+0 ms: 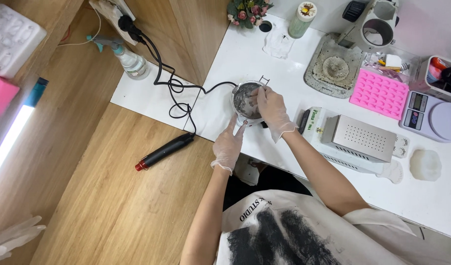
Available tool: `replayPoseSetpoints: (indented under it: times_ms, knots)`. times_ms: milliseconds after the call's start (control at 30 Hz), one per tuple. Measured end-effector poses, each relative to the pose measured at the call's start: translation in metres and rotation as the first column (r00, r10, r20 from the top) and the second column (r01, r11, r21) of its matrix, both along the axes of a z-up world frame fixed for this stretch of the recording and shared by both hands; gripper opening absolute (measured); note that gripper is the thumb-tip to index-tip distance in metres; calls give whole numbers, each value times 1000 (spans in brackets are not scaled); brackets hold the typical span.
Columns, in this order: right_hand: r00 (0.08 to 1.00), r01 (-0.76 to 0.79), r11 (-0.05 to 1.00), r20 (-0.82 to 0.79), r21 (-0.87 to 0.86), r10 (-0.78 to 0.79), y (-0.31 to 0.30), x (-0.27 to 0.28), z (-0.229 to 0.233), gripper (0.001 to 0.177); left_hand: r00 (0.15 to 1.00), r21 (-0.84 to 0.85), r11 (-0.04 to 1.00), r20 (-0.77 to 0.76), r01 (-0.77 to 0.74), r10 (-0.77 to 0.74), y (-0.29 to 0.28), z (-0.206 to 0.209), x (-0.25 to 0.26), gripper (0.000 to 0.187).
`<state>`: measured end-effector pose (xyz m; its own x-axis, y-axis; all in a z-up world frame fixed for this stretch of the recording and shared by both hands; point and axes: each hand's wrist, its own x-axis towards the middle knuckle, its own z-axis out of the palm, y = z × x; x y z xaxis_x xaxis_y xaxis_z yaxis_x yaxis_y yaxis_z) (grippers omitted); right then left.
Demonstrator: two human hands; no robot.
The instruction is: Melman wax flakes in a metal pot using a heat gun while stirring with a wooden stick.
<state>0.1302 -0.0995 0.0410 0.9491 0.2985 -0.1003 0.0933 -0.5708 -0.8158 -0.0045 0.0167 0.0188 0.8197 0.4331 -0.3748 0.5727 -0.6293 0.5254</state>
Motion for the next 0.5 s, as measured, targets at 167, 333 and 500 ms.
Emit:
replayPoseSetpoints:
  times_ms: [167,333,500]
  knots:
    - [997,-76,995,-24,-60,74,-6,8,-13,38,998,-38,999,-64,5,-7,-1,23,2,65]
    - [1000,9,1000,26,0,-9,-11,2,11,40,999,17,1000,39,1,-2,-1,-9,1,63]
    - [992,-85,996,88,-34,88,-15,8,-2,41,997,36,999,75,6,-9,-4,-2,0,63]
